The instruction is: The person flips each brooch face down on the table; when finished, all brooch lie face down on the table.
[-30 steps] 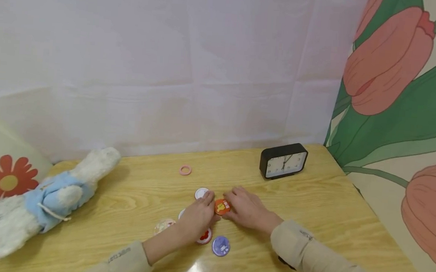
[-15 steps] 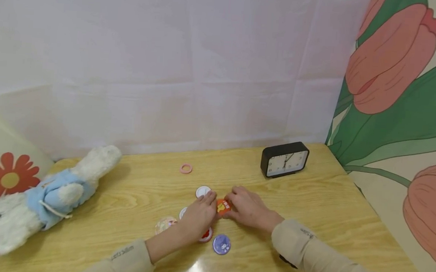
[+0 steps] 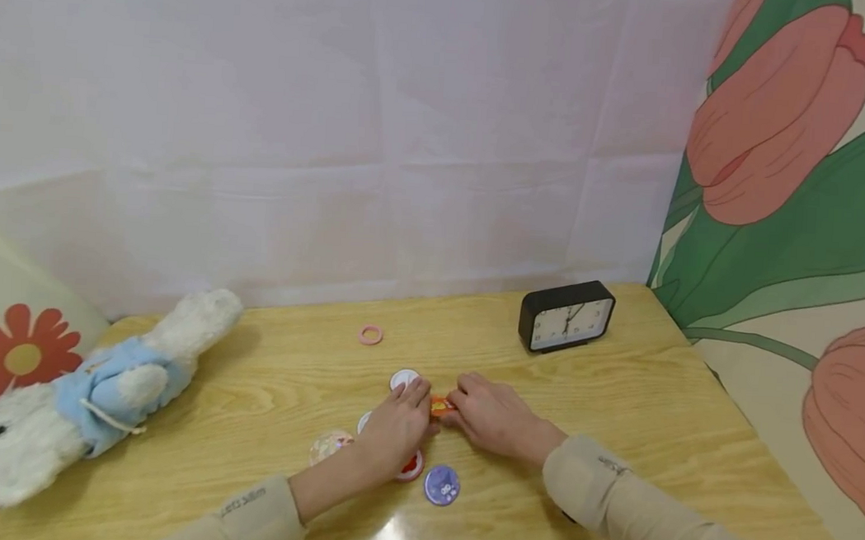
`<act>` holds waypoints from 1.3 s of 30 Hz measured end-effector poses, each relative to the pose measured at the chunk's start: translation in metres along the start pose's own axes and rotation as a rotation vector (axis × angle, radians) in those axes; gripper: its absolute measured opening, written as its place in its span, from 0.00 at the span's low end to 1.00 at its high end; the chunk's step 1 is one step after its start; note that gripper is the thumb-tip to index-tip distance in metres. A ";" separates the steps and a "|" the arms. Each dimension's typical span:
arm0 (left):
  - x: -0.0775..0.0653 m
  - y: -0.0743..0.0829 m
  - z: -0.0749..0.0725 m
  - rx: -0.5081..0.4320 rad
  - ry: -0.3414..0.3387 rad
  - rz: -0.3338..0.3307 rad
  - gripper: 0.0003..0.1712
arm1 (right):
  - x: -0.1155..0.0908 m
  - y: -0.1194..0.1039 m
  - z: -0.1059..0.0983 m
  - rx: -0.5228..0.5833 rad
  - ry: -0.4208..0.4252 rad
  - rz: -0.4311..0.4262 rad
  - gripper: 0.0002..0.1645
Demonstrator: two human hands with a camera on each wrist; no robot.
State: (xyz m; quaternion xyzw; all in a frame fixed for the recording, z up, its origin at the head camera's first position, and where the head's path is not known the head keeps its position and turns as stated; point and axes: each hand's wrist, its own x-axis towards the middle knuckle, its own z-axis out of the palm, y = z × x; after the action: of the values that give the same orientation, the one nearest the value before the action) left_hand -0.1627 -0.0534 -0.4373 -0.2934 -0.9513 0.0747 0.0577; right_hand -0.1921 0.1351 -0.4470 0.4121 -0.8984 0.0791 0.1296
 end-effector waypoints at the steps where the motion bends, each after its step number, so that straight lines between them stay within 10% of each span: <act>1: 0.000 0.000 0.000 -0.003 0.010 0.001 0.29 | 0.000 0.000 0.000 -0.009 0.007 -0.004 0.14; 10: 0.001 0.000 0.003 0.028 0.103 0.006 0.31 | 0.001 0.001 0.003 0.043 0.141 0.005 0.02; 30: 0.004 0.008 0.005 0.068 0.038 -0.113 0.31 | 0.005 0.001 0.004 0.203 0.261 0.037 0.05; 39: 0.004 0.007 0.005 0.102 -0.055 -0.066 0.24 | 0.002 0.010 -0.007 0.218 0.032 -0.012 0.26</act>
State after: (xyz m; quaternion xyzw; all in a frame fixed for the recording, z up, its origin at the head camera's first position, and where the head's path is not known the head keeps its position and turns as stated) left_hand -0.1626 -0.0459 -0.4433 -0.2563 -0.9567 0.1291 0.0489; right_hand -0.1998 0.1418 -0.4402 0.4276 -0.8799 0.1821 0.0989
